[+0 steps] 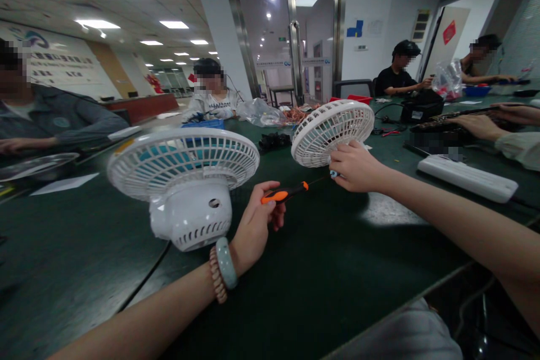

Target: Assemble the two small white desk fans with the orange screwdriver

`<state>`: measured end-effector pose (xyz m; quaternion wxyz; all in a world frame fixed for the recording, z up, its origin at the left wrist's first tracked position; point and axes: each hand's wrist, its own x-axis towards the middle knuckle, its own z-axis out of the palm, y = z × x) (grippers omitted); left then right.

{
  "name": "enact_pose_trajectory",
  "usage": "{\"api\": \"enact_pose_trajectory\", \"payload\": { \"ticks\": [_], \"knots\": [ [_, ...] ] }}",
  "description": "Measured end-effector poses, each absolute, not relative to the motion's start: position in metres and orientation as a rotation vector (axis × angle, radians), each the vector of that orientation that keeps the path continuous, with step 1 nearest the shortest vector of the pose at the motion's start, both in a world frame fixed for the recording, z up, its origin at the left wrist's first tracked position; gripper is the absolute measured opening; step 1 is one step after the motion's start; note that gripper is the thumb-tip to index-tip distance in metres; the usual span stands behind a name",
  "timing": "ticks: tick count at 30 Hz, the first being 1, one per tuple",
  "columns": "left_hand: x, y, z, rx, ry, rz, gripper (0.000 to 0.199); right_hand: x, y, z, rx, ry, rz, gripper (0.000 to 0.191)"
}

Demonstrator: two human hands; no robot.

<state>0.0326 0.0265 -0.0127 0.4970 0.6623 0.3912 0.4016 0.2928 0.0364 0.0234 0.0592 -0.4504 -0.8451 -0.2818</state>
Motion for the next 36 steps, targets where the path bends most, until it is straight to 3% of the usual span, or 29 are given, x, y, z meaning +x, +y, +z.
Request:
{"api": "enact_pose_trajectory", "payload": {
  "ticks": [36],
  "knots": [
    [0.0345,0.0198,-0.0078,1.631,0.898,0.951,0.035,0.2922,0.0359,0.0242,-1.382,-2.560,-0.844,0.025]
  ]
}}
